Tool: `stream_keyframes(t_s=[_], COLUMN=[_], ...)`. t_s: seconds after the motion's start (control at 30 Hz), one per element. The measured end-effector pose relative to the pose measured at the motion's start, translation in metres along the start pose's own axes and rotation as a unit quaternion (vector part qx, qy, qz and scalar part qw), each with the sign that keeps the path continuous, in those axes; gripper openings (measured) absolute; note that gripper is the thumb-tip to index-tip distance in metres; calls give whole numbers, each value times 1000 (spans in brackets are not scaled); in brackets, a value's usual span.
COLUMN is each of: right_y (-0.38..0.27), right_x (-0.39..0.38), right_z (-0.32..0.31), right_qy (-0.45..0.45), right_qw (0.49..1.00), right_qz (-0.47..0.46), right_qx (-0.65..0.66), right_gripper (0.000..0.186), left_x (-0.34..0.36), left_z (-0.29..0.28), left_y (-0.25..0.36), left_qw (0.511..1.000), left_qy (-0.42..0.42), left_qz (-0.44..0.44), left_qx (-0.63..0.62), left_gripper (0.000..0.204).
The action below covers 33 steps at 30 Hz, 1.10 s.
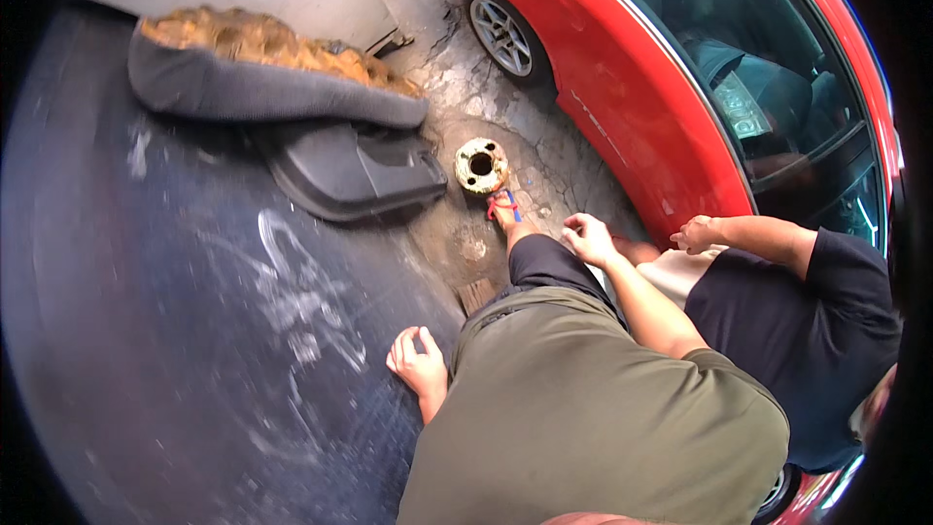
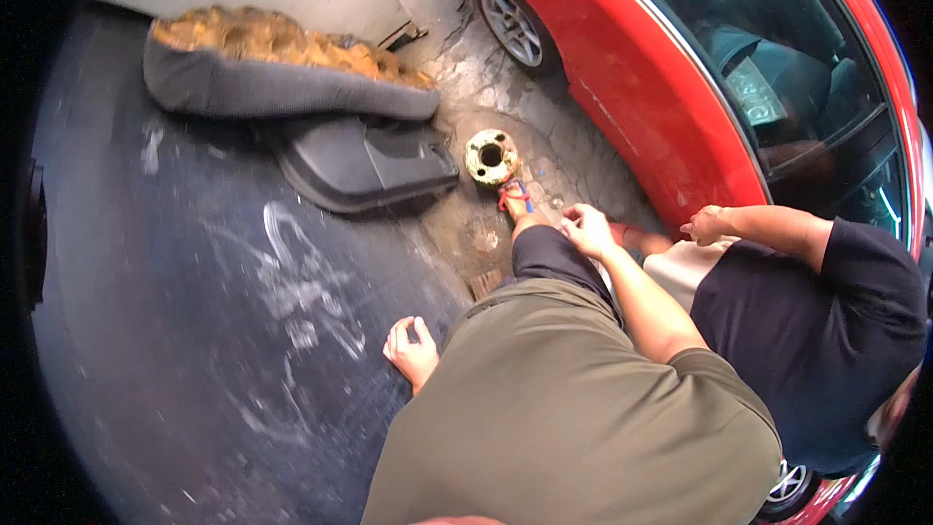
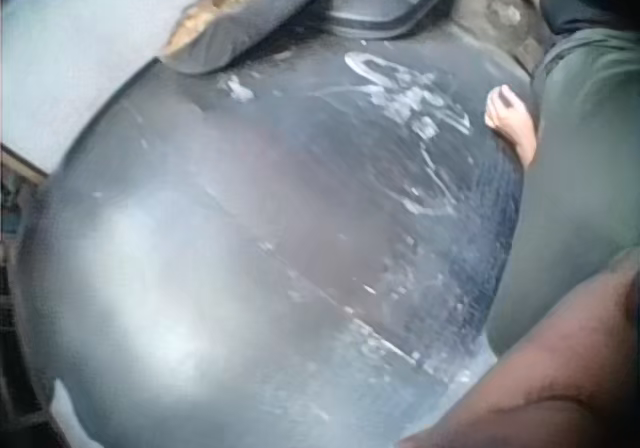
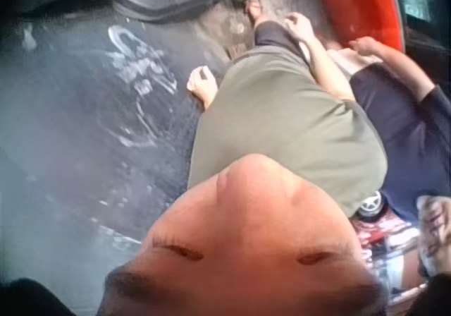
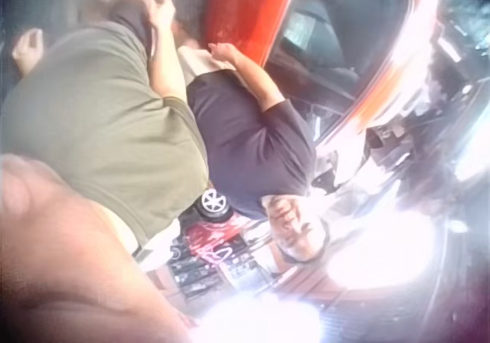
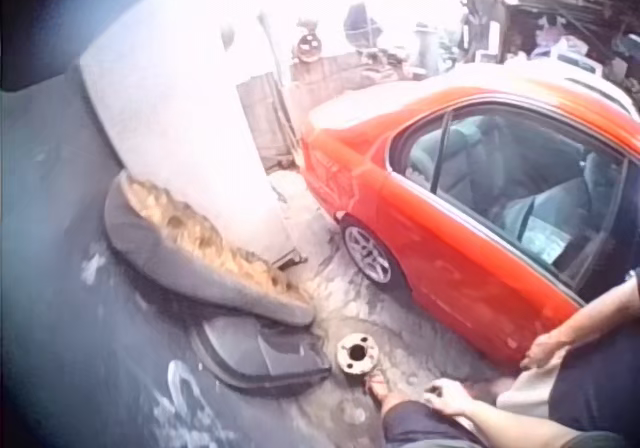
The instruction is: The person moves a fan and then untangles and coils a long red cable and a green cable in a cluttered garage. They handle the cables by hand, separating loops and winding them into neat bundles.
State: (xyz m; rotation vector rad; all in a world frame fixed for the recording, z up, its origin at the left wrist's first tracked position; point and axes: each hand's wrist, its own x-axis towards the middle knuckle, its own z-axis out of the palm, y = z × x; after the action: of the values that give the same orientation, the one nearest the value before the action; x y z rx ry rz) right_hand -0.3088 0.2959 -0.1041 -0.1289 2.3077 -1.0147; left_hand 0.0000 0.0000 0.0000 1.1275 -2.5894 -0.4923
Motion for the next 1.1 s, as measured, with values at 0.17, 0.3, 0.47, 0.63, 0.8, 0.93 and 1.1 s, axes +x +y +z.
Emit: stream_keyframes(t_s=[0.17, 0.3, 0.47, 0.63, 0.8, 0.93, 1.1], right_y=[-67, -93, -143, -156, -130, -124, -132], right_x=[116, 180, 196, 174, 128, 116, 134], right_z=[-127, -242, -248, -237, -172, -126, -77], right_qy=[244, 389, 393, 366, 439, 420, 341], right_qw=[965, 917, 916, 925, 897, 905, 937], right_qz=[-92, -84, -77, -73, -7, 72, 80], right_qx=[10, -4, -19, -71, -50, 20, 9], right_gripper=[21, 23, 24, 23, 26, 24, 25], left_x=[237, 378, 507, 605, 664, 676, 666], left_z=[6, 7, -33, -60, -57, -48, -54], left_y=[50, 99, 119, 111, 68, 68, 83], left_qw=[991, 972, 901, 816, 868, 852, 847], left_qy=[33, 86, 280, 478, 458, 467, 461], left_qz=[129, 209, 302, 252, 187, 218, 204], left_qx=[1, 63, 137, 206, 45, 93, 168], left_gripper=[15, 23, 48, 95, 110, 95, 74])
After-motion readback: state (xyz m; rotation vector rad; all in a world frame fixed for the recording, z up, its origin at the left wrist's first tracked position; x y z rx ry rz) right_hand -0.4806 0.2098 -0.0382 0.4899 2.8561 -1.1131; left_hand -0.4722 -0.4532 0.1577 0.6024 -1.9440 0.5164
